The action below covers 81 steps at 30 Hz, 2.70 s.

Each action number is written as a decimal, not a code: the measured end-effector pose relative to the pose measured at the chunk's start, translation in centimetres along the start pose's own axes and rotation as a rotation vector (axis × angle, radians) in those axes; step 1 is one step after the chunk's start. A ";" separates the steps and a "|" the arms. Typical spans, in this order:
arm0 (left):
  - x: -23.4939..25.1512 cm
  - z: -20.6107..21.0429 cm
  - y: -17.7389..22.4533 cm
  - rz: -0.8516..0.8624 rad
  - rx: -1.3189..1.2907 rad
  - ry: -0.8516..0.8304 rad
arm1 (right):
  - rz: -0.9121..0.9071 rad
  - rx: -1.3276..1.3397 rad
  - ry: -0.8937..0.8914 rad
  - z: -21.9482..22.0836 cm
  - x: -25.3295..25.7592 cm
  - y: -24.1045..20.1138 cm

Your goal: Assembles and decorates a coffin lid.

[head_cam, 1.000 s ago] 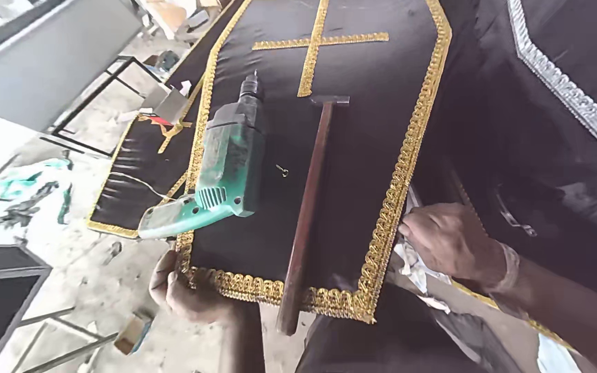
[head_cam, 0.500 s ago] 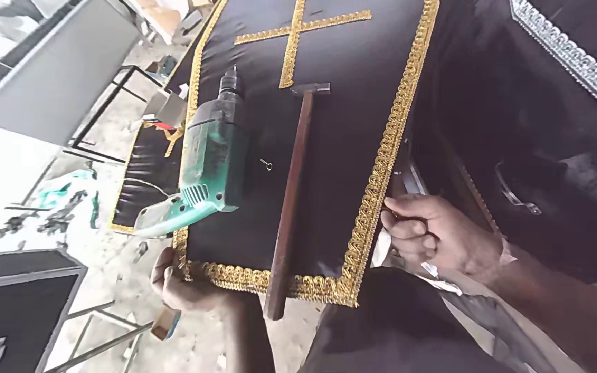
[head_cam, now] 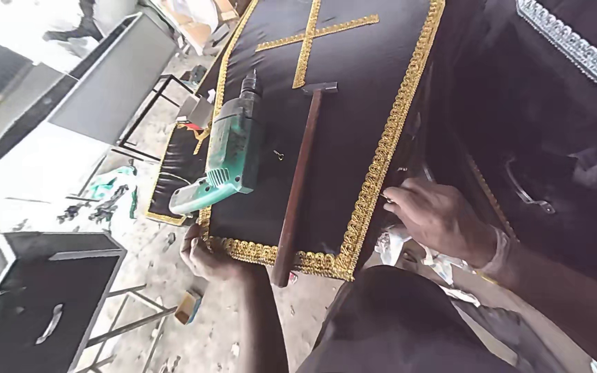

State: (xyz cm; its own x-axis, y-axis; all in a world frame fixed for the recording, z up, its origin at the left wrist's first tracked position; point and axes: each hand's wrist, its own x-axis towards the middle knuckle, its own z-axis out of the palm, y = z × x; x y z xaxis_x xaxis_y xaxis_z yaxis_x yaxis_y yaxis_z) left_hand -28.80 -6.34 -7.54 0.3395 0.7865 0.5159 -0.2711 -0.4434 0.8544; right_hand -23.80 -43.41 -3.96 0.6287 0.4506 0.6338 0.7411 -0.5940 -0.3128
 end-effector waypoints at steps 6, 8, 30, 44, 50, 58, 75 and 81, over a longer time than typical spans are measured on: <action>0.2 -0.4 -0.4 0.049 0.058 -0.028 | -0.084 -0.175 0.052 0.2 0.5 -0.4; 0.2 -0.6 -0.8 0.089 0.075 -0.048 | -0.001 -0.077 0.070 0.7 0.4 -0.7; 0.2 0.2 -0.4 -0.044 -0.089 0.015 | -0.070 -0.152 -0.004 -1.4 0.6 0.0; 0.1 0.0 -0.6 -0.012 -0.098 0.003 | 0.251 0.142 -0.047 0.3 1.2 -0.5; 0.1 0.7 0.5 -0.075 -0.182 0.018 | 1.473 1.266 -0.262 -2.7 4.9 -3.5; 0.0 0.8 0.6 -0.082 -0.203 0.024 | 0.118 -0.130 0.017 -0.1 0.3 -2.1; 0.0 0.7 -0.5 -0.028 -0.241 0.026 | 1.528 1.056 -0.207 -2.5 6.1 -4.5; 0.0 0.7 -0.6 -0.006 -0.229 0.031 | 0.429 0.084 -0.107 -1.7 2.0 -2.8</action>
State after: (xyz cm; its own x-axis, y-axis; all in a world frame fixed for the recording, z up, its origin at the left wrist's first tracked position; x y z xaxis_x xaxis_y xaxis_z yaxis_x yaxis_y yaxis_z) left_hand -28.04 -6.38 -8.06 0.3148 0.8034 0.5055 -0.4678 -0.3320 0.8191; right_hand -24.99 -41.96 -0.65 0.9009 0.2448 0.3585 0.4219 -0.6879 -0.5905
